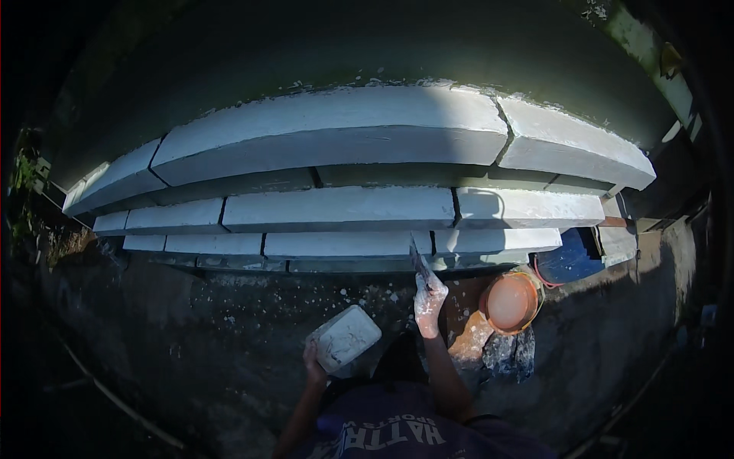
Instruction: Applying and smoothing white plaster or putty onto a horizontal concrete wall segment.
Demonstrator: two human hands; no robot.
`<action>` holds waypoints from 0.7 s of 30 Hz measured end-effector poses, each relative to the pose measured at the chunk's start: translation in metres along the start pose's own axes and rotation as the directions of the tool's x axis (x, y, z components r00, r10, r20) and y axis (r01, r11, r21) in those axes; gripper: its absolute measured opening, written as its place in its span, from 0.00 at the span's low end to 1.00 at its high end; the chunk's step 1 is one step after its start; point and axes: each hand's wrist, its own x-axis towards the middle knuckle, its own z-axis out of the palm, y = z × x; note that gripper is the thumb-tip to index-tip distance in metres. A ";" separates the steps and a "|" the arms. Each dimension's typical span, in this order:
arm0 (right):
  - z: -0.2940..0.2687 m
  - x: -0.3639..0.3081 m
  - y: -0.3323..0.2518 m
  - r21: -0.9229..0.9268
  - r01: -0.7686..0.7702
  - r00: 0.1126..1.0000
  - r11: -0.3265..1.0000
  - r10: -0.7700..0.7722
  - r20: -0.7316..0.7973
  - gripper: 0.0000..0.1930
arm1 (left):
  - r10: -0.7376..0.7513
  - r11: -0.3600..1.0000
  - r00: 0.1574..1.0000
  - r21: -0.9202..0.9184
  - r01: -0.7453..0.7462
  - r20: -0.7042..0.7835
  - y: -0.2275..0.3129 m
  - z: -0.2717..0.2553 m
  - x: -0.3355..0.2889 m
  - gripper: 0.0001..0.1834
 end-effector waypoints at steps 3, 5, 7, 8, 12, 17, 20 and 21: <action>0.015 -0.055 -0.007 0.091 -0.110 0.994 0.990 0.112 -0.019 0.17 | 0.015 0.994 0.999 0.107 -0.009 -0.052 0.025 -0.038 -0.030 0.24; 0.015 -0.091 -0.006 0.092 -0.184 0.983 0.979 0.185 0.006 0.18 | 0.041 0.990 0.999 0.133 -0.036 -0.031 0.050 -0.053 -0.047 0.22; 0.011 -0.135 -0.003 0.161 -0.312 0.950 0.936 0.304 0.073 0.19 | 0.063 0.992 0.997 0.115 -0.056 -0.052 0.063 -0.085 -0.064 0.22; 0.006 -0.154 0.010 0.344 -0.405 0.913 0.847 0.393 0.106 0.19 | 0.073 0.991 0.996 0.112 -0.067 -0.051 0.067 -0.101 -0.073 0.22; -0.062 -0.216 0.127 0.785 -0.568 0.620 0.247 0.756 0.210 0.18 | 0.124 0.987 0.986 0.119 -0.110 -0.111 0.072 -0.175 -0.100 0.21; -0.113 -0.326 0.189 0.818 -0.568 0.074 0.091 0.996 -0.060 0.08 | 0.188 0.982 0.934 0.035 -0.186 -0.303 0.096 -0.232 -0.144 0.22; -0.182 -0.366 0.264 0.972 -0.046 -0.140 -0.232 0.965 0.224 0.09 | 0.205 0.979 0.908 0.056 -0.198 -0.366 0.115 -0.263 -0.161 0.25; -0.178 -0.374 0.261 0.832 0.506 -0.174 -0.228 0.918 0.357 0.11 | 0.207 0.978 0.905 0.067 -0.196 -0.371 0.114 -0.275 -0.161 0.25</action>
